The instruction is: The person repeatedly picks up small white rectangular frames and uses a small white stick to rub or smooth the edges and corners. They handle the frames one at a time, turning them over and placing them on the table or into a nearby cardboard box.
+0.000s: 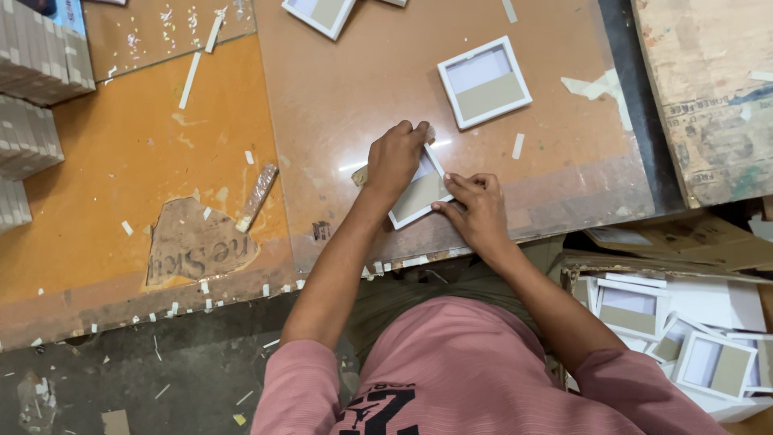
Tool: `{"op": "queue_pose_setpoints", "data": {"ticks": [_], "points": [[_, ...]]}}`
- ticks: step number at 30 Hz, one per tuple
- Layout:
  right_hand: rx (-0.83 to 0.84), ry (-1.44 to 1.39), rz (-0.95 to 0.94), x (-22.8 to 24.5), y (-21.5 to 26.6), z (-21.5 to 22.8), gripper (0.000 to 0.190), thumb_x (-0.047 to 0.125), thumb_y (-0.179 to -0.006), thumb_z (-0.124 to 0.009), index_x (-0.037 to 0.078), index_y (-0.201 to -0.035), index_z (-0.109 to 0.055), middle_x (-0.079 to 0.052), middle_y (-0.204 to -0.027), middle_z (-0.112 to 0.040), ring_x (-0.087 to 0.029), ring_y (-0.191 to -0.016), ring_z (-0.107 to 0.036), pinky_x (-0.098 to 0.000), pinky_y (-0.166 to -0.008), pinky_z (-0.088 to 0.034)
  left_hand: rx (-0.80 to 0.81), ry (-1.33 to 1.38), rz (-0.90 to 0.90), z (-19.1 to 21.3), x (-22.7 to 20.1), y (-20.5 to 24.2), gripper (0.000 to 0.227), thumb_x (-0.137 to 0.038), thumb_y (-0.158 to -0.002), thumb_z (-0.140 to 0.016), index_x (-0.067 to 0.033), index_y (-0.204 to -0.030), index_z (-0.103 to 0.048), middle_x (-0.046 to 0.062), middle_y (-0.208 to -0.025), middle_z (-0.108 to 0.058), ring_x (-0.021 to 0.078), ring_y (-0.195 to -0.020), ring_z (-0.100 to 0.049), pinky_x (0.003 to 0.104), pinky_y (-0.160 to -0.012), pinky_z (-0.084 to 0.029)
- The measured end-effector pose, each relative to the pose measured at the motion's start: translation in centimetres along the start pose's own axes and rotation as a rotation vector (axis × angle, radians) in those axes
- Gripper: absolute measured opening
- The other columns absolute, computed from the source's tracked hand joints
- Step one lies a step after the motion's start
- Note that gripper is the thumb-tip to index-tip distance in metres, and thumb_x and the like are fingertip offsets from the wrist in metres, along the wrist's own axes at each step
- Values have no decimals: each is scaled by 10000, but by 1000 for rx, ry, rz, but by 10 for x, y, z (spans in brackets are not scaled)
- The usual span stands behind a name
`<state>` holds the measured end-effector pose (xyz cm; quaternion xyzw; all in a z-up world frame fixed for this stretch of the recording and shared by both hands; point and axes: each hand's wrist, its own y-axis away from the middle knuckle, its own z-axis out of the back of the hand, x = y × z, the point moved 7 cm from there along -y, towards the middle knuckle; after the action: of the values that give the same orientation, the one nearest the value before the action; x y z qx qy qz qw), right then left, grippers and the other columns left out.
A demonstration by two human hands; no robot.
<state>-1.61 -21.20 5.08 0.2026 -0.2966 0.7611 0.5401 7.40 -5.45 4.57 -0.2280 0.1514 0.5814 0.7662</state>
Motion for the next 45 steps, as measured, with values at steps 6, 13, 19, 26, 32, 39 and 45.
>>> {"op": "queue_pose_setpoints", "data": {"ticks": [6,13,19,26,32,39,45], "points": [[-65,-134,-124,-9,1,4,541,287,-703,-927,1,-1126,-747,-130,-1119,-746,-314,-1063,-584,-410,-941,-486,88,36,-57,-8,-25,47,310,-105,-924,-633,-111,-1220,-725,95,-876,-653,292,-814,-675,442,-676,-538],[-31,-137,-157,-12,-2,2,438,270,-650,-956,-6,-922,-750,-111,-1019,-755,-312,-1037,-596,-424,-919,-478,30,108,-2,7,-30,68,242,-106,-919,-650,-90,-1139,-749,101,-857,-651,304,-804,-668,444,-674,-527],[-62,-165,-178,-12,1,1,441,282,-669,-948,-4,-942,-752,-102,-1041,-755,-307,-1034,-597,-404,-910,-494,-95,75,52,20,-12,18,245,-92,-937,-638,-95,-1161,-737,106,-859,-634,303,-823,-662,441,-681,-527],[-86,-156,-293,-27,7,-4,506,212,-600,-973,-3,-929,-654,-140,-968,-668,-326,-977,-591,-428,-870,-485,54,75,-174,-7,-49,53,405,-110,-804,-672,-27,-1200,-688,114,-908,-626,310,-872,-663,432,-687,-536],[-95,-111,-224,-20,-2,-4,528,127,-628,-931,3,-1073,-677,-134,-1056,-687,-336,-1027,-588,-435,-896,-484,143,70,-204,-7,-50,65,296,-108,-879,-677,-64,-1168,-728,99,-862,-623,289,-837,-663,431,-664,-526],[-39,-27,-178,-16,-3,-5,630,251,-641,-958,41,-1196,-747,-116,-1120,-698,-326,-1045,-566,-424,-913,-481,27,111,-171,0,-38,51,232,-145,-924,-671,-91,-1129,-764,80,-804,-628,279,-759,-654,418,-632,-521],[-34,-15,-195,-23,0,-10,555,238,-677,-934,63,-1180,-780,-80,-1155,-711,-303,-1082,-576,-400,-934,-500,104,132,-313,4,-46,65,251,-118,-915,-695,-83,-1156,-752,83,-837,-635,258,-767,-660,407,-646,-520]]}}
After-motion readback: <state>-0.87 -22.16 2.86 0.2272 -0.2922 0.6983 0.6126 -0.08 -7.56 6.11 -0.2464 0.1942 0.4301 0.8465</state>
